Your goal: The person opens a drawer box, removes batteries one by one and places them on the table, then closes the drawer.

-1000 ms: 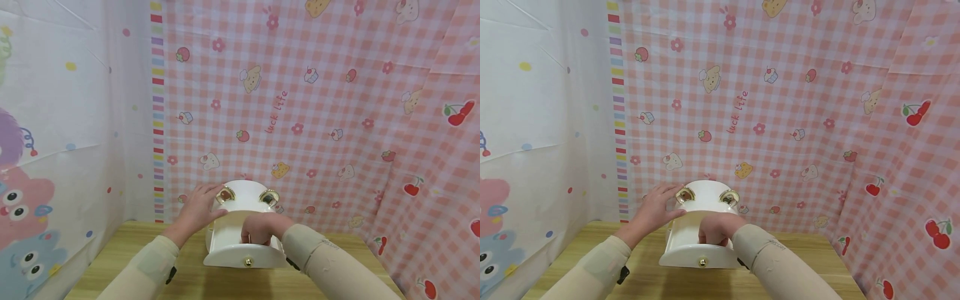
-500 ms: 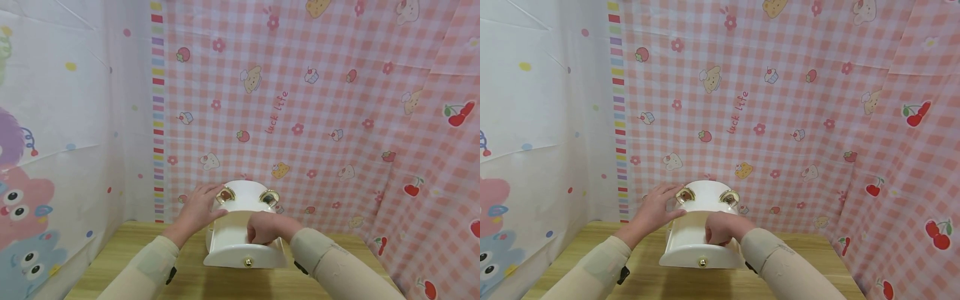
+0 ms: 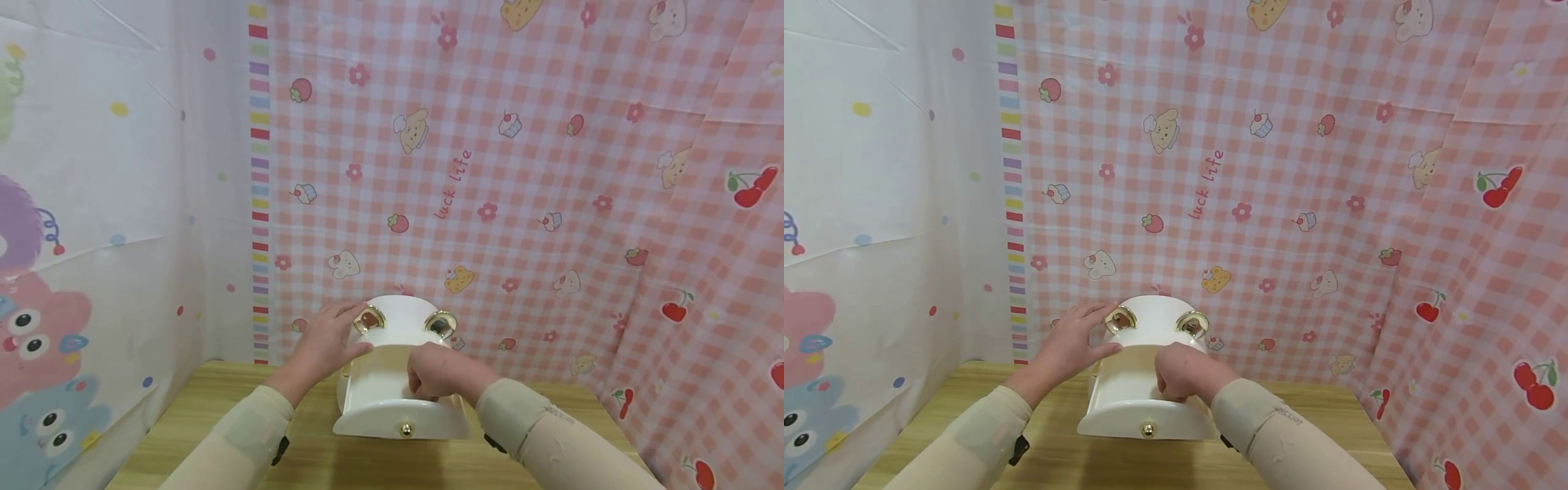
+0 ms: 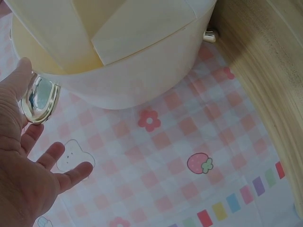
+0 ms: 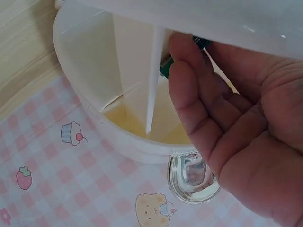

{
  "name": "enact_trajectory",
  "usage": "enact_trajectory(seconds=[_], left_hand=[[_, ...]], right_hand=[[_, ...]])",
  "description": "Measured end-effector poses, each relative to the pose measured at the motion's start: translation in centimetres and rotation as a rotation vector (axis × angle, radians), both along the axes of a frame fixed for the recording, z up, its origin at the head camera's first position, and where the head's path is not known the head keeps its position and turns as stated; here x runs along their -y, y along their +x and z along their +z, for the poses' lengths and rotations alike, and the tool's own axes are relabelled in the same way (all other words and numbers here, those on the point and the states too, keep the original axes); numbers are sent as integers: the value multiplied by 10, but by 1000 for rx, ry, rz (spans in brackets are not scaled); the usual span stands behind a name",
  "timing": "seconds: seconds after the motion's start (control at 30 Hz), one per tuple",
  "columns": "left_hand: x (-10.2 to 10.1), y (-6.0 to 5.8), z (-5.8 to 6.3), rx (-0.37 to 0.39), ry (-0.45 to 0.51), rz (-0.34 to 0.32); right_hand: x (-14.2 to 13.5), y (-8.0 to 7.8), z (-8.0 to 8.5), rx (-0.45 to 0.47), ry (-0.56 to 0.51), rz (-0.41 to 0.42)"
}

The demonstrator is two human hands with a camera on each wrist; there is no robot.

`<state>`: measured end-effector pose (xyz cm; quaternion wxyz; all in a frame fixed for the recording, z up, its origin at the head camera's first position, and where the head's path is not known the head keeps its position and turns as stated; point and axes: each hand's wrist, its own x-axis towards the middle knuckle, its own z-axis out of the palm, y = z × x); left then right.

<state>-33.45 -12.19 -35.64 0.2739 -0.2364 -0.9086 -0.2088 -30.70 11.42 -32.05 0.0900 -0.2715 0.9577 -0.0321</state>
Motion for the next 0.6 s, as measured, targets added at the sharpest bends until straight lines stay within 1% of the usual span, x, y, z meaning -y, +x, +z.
enact_trajectory(seconds=[0.2,0.43,0.53,0.6], left_hand=[[0,0,0,18,11,0],[0,-1,-1,-9,-4,4],[1,-1,-1,-1,-6,4],[1,-1,-1,5,-8,5]], right_hand=[[-3,2,-2,-48,-18,16],[-9,5,-5,-67,-83,3],[-11,5,-7,-86,-99,24],[-13,5,-7,-103,-99,55]])
